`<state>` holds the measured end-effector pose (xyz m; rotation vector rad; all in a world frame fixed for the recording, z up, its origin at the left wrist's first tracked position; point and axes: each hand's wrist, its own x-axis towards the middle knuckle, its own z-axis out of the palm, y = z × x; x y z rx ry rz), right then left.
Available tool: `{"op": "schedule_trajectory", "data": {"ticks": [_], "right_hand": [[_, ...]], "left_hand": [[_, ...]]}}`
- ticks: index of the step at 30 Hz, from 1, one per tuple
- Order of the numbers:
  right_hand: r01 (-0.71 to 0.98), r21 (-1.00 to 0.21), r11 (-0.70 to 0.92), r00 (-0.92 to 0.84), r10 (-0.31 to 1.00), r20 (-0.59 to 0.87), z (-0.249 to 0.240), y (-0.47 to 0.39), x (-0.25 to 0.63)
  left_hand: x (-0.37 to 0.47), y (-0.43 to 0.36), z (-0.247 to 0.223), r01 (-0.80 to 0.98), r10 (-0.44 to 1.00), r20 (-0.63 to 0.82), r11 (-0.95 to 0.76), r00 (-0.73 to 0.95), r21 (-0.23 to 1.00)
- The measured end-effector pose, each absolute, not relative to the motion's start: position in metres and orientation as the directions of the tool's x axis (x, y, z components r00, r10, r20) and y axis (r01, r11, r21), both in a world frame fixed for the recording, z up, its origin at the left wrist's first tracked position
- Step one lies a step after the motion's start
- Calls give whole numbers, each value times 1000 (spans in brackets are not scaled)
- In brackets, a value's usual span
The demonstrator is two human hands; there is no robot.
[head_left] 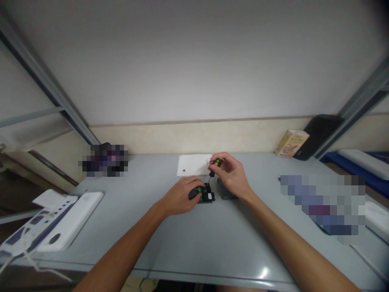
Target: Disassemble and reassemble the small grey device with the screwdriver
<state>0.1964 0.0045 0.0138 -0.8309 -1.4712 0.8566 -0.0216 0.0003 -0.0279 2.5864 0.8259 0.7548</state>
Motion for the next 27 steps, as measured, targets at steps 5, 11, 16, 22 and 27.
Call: {"op": "schedule_trajectory", "data": {"ticks": [5,11,16,22,27], "right_hand": [[-1,-886,464,-81,883,462,15,4,196],[4,-880,475,-71,878,474,15,4,197],[-2,-878,478,-76,876,477,13,6,197],[-73,-866,495,-26,867,498,14,8,198],[-155,-868,473,14,879,477,17,9,200]], "left_hand": [[-22,0,-27,442,609,368,-779,703,445],[-22,0,-27,437,606,360,-778,709,450],[-21,0,-26,425,601,365,-781,711,459],[-18,0,-31,426,639,415,-755,647,499],[-15,3,-37,423,687,439,-713,579,559]]}}
